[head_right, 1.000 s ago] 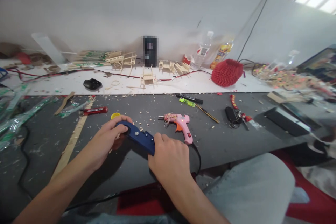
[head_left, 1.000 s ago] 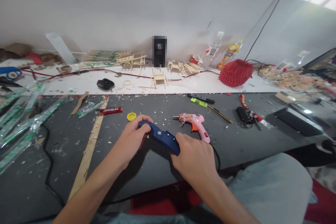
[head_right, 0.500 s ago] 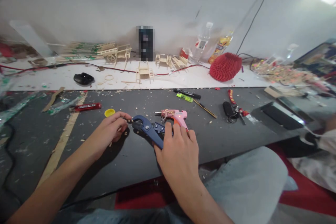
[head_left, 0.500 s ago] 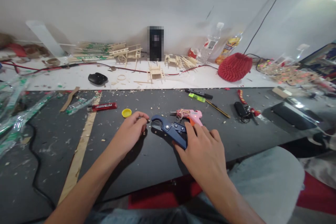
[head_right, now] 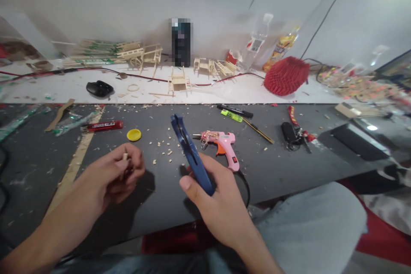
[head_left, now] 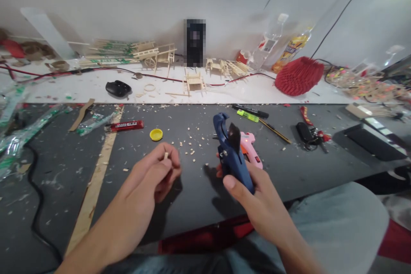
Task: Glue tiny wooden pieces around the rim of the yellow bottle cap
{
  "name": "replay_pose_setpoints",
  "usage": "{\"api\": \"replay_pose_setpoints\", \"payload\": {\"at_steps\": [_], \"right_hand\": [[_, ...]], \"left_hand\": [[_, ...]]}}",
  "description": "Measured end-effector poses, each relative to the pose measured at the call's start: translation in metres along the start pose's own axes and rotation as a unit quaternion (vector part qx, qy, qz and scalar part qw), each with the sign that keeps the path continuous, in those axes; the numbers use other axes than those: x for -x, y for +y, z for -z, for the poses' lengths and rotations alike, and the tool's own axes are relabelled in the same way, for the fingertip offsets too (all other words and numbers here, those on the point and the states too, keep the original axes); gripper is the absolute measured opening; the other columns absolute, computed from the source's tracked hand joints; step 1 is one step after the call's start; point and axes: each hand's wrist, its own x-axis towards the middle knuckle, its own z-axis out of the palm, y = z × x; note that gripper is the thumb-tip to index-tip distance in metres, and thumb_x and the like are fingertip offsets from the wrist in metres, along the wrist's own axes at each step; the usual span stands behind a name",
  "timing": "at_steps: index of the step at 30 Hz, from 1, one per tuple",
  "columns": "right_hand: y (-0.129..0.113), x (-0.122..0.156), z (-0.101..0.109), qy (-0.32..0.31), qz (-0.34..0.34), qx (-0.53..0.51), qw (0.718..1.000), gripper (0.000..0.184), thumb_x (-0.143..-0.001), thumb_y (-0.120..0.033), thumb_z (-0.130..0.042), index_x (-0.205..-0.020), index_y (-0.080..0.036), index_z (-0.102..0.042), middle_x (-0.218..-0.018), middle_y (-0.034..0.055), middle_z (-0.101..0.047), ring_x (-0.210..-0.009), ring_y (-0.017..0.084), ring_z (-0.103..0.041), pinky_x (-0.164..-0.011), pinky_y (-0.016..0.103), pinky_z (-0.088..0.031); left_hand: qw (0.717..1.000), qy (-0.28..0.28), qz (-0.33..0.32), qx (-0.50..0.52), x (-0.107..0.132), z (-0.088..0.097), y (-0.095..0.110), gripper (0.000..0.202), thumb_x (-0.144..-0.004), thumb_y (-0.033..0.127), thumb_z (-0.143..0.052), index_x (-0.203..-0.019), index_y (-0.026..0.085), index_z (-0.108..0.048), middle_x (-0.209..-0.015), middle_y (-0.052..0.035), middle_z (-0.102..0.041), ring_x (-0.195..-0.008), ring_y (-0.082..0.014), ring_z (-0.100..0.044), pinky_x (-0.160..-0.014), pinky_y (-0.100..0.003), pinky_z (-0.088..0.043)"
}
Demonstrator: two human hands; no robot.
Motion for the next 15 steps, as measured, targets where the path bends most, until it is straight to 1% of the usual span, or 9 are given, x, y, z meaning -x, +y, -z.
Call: {"api": "replay_pose_setpoints", "payload": {"at_steps": [2,4,6,7,9,11,13,15], "right_hand": [[0.002,-0.004,0.001,-0.006,-0.001,-0.023,1.0,0.039,-0.097,-0.061,-0.076,-0.097,-0.023,-0.081,-0.092,0.0044,-0.08,-0.087,0.026,-0.075,-0.071,0.031,-0.059],[0.006,-0.007,0.004,-0.012,-0.012,-0.014,1.0,0.038,-0.098,-0.061,-0.075,-0.094,-0.024,-0.08,-0.086,0.0031,-0.077,-0.088,0.027,-0.075,-0.07,0.031,-0.057],[0.006,-0.009,0.007,-0.038,-0.025,0.001,0.999,0.039,-0.098,-0.063,-0.074,-0.096,-0.024,-0.082,-0.088,0.0035,-0.078,-0.089,0.028,-0.075,-0.071,0.032,-0.058],[0.005,-0.01,0.008,-0.044,-0.031,0.008,0.999,0.04,-0.098,-0.064,-0.075,-0.098,-0.024,-0.082,-0.09,0.0039,-0.079,-0.089,0.028,-0.075,-0.072,0.033,-0.059],[-0.002,-0.008,0.006,-0.026,-0.027,0.02,0.999,0.038,-0.096,-0.062,-0.078,-0.096,-0.024,-0.082,-0.088,0.0034,-0.078,-0.085,0.026,-0.074,-0.074,0.033,-0.061],[-0.013,-0.004,-0.001,-0.012,-0.006,0.03,0.999,0.033,-0.094,-0.057,-0.079,-0.089,-0.024,-0.078,-0.08,0.001,-0.073,-0.078,0.023,-0.07,-0.074,0.032,-0.06],[-0.024,0.001,-0.009,-0.042,0.022,0.023,0.999,0.033,-0.097,-0.054,-0.077,-0.085,-0.024,-0.074,-0.074,-0.0014,-0.07,-0.071,0.02,-0.067,-0.069,0.029,-0.056],[-0.029,0.007,-0.016,-0.079,0.039,0.011,0.996,0.035,-0.103,-0.056,-0.074,-0.087,-0.025,-0.074,-0.075,-0.0025,-0.072,-0.068,0.018,-0.066,-0.065,0.027,-0.053]], "left_hand": [[1.0,0.006,-0.003,0.026,0.004,-0.003,0.004,0.032,-0.105,0.049,-0.06,-0.083,0.025,-0.059,-0.068,0.0052,-0.048,-0.055,-0.0128,-0.037,-0.049,-0.022,-0.033],[0.999,0.013,-0.003,0.039,0.006,-0.004,0.007,0.034,-0.106,0.055,-0.062,-0.087,0.026,-0.063,-0.067,0.0055,-0.047,-0.055,-0.013,-0.036,-0.048,-0.022,-0.032],[0.999,0.008,0.006,0.043,0.008,-0.004,0.01,0.038,-0.106,0.063,-0.064,-0.095,0.027,-0.069,-0.066,0.0065,-0.044,-0.053,-0.0127,-0.031,-0.046,-0.022,-0.03],[0.999,-0.001,0.011,0.048,0.009,-0.004,0.011,0.043,-0.104,0.069,-0.065,-0.096,0.027,-0.071,-0.065,0.007,-0.041,-0.053,-0.0125,-0.028,-0.045,-0.021,-0.028],[0.998,-0.016,0.017,0.051,0.012,-0.003,0.013,0.053,-0.1,0.077,-0.066,-0.086,0.026,-0.071,-0.064,0.0076,-0.035,-0.053,-0.0122,-0.024,-0.044,-0.021,-0.028],[0.999,-0.021,0.011,0.027,0.015,-0.002,0.014,0.061,-0.099,0.08,-0.065,-0.074,0.025,-0.067,-0.062,0.0066,-0.035,-0.053,-0.0128,-0.028,-0.045,-0.021,-0.032],[0.999,-0.015,-0.005,-0.03,0.018,-0.002,0.015,0.062,-0.101,0.079,-0.063,-0.07,0.025,-0.065,-0.059,0.0051,-0.039,-0.051,-0.0135,-0.035,-0.044,-0.021,-0.035],[0.996,0.0,-0.024,-0.089,0.018,-0.003,0.017,0.058,-0.102,0.076,-0.062,-0.072,0.026,-0.065,-0.057,0.0045,-0.043,-0.047,-0.0138,-0.04,-0.041,-0.021,-0.034]]}}
